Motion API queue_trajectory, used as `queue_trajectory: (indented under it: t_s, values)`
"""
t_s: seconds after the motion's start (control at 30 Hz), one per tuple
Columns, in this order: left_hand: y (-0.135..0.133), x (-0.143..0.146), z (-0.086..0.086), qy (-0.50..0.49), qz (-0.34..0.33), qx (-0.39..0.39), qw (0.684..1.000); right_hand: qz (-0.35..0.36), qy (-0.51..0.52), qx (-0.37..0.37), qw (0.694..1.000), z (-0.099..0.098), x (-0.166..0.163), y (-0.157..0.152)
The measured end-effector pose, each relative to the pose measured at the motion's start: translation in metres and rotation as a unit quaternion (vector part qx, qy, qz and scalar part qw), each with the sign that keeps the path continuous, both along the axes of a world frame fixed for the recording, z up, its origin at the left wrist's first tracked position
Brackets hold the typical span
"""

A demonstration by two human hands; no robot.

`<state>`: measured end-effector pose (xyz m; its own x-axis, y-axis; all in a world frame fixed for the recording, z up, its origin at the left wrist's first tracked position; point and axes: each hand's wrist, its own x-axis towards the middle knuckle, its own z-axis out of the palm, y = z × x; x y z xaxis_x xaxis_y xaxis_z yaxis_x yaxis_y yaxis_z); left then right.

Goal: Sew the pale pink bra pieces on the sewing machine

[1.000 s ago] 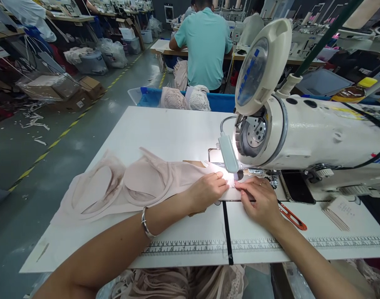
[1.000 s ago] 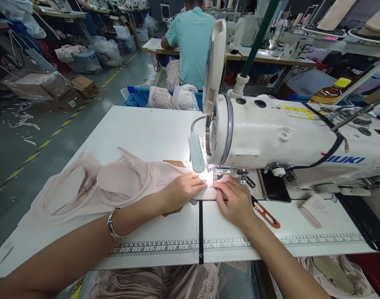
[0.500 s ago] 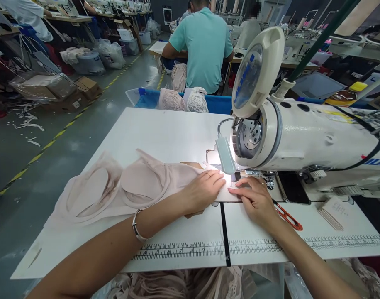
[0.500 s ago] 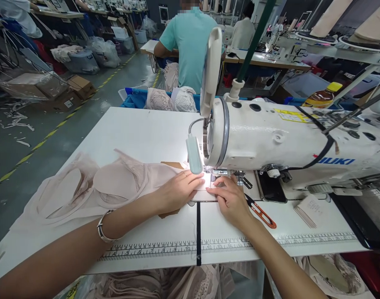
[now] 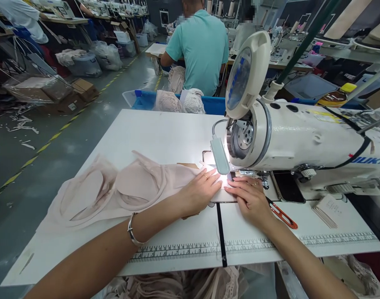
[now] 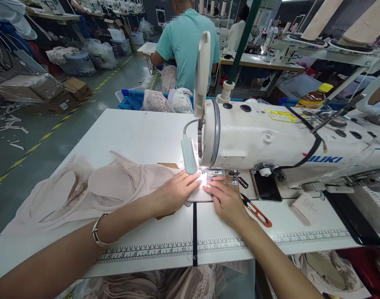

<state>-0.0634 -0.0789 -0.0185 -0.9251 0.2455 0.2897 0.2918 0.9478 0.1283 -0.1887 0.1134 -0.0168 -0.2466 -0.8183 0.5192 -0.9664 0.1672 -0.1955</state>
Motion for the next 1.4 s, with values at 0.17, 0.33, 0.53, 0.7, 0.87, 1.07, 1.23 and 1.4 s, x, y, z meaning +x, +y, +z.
queue_trajectory:
  t_s: [0.17,0.33,0.53,0.7,0.87,1.07,1.23,1.4]
  values:
    - [-0.001,-0.002,0.001,-0.026,0.003,0.009,1.000,-0.003,0.007,0.018,1.000,0.001,0.001,-0.001]
    - [-0.002,-0.004,0.010,-0.035,0.002,0.034,0.999,-0.015,0.034,0.032,0.999,0.000,-0.001,-0.004]
    - [-0.003,-0.012,0.010,-0.023,0.031,0.045,0.998,-0.031,0.051,0.049,0.997,-0.006,-0.006,-0.007]
    - [-0.007,-0.020,0.004,-0.015,0.033,0.051,0.998,-0.036,0.055,0.078,0.995,-0.007,-0.011,-0.010]
    - [-0.011,-0.025,0.003,-0.028,0.040,0.068,0.996,-0.040,0.064,0.103,0.992,-0.013,-0.016,-0.009]
    - [-0.012,-0.028,0.008,-0.099,0.075,0.089,0.988,-0.023,0.109,0.090,0.990,-0.022,-0.021,-0.009]
    - [-0.012,-0.025,0.015,-0.116,0.085,0.093,0.985,-0.023,0.133,0.085,0.987,-0.019,-0.019,-0.012]
    - [-0.005,-0.023,0.010,-0.081,0.128,0.054,0.987,-0.047,0.114,0.087,0.989,-0.017,-0.018,-0.015]
